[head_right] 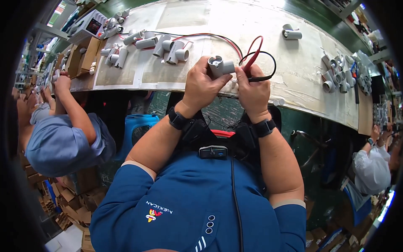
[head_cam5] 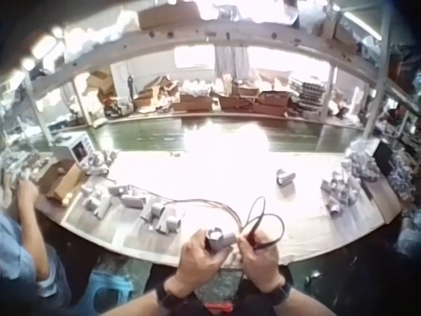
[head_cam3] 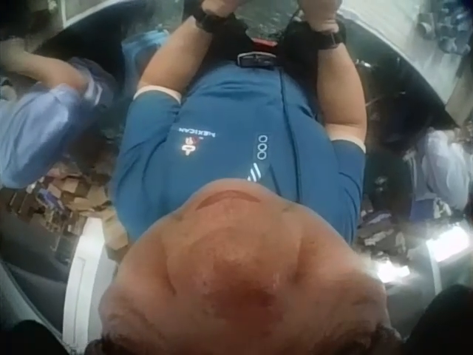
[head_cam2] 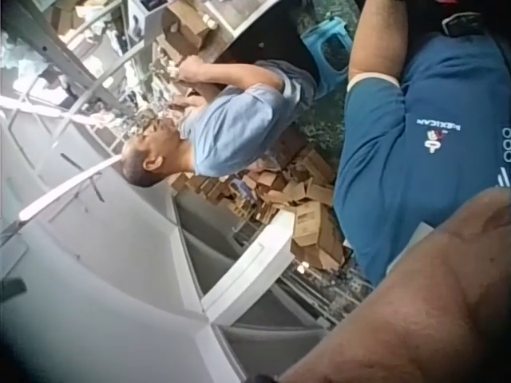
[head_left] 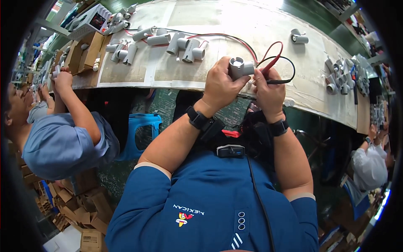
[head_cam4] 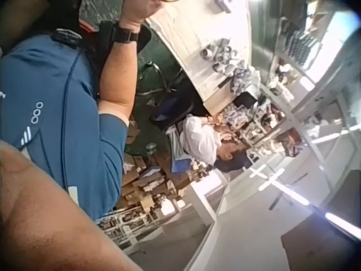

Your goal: Test electronic components using a multimeter on a production floor.

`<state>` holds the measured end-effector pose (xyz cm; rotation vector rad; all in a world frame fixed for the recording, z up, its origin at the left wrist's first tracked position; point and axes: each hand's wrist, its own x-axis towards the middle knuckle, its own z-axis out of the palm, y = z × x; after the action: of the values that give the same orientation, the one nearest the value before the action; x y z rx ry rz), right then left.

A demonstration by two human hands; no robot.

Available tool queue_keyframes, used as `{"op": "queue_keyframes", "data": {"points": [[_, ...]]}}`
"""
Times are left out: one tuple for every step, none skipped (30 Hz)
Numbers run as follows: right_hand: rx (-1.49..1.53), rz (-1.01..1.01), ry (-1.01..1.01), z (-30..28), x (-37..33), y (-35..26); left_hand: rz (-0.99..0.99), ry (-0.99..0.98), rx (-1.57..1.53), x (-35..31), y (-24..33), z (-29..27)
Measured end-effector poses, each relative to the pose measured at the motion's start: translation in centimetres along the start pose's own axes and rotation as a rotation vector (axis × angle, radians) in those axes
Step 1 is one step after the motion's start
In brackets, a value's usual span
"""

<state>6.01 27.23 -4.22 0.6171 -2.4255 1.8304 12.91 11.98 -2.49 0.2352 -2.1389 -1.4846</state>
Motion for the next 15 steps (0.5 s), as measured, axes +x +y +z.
{"op": "queue_keyframes", "data": {"points": [[0.005,-0.002,-0.003,-0.1,0.0,-0.1,-0.021,-0.014,-0.008,0.0,0.1,0.0],[0.012,0.026,-0.008,-0.1,0.0,-0.2,-0.041,-0.026,-0.016,0.1,0.2,-0.2],[0.019,0.054,-0.013,-0.2,0.0,-0.4,-0.041,-0.021,-0.011,0.2,0.2,-0.3],[0.027,0.081,-0.018,-0.2,-0.1,-0.6,-0.027,-0.037,0.032,0.3,0.2,-0.4],[0.032,0.078,-0.023,-0.2,-0.1,-0.9,-0.013,-0.053,0.075,0.5,0.1,-0.6],[0.107,0.112,-0.007,-0.1,-0.2,-1.1,0.001,-0.07,0.119,0.7,0.1,-0.8],[0.177,0.144,0.014,-0.3,-0.3,-1.3,0.006,-0.068,0.119,1.0,0.3,-1.0],[0.247,0.176,0.034,-0.5,-0.3,-1.5,0.054,-0.082,0.252,1.4,0.5,-1.6],[0.251,0.173,0.031,-0.6,-0.3,-1.5,0.099,-0.093,0.389,1.7,0.8,-2.4],[0.292,0.178,0.04,-0.8,-0.3,-1.5,0.144,-0.104,0.525,2.0,0.9,-3.2],[0.333,0.183,0.049,-0.9,-0.3,-1.5,0.145,-0.1,0.53,2.5,0.6,-3.8],[0.377,0.188,0.055,-0.9,-0.3,-1.6,0.215,-0.079,0.715,3.0,-0.1,-4.7],[0.384,0.185,0.049,-0.9,-0.4,-1.6,0.284,-0.058,0.901,3.6,-0.8,-5.6],[0.372,0.186,0.035,-1.0,-0.4,-1.5,0.357,-0.04,1.084,4.2,-1.4,-6.3],[0.363,0.185,0.02,-1.1,-0.3,-1.4,0.359,-0.036,1.09,4.8,-1.7,-7.1]]}}
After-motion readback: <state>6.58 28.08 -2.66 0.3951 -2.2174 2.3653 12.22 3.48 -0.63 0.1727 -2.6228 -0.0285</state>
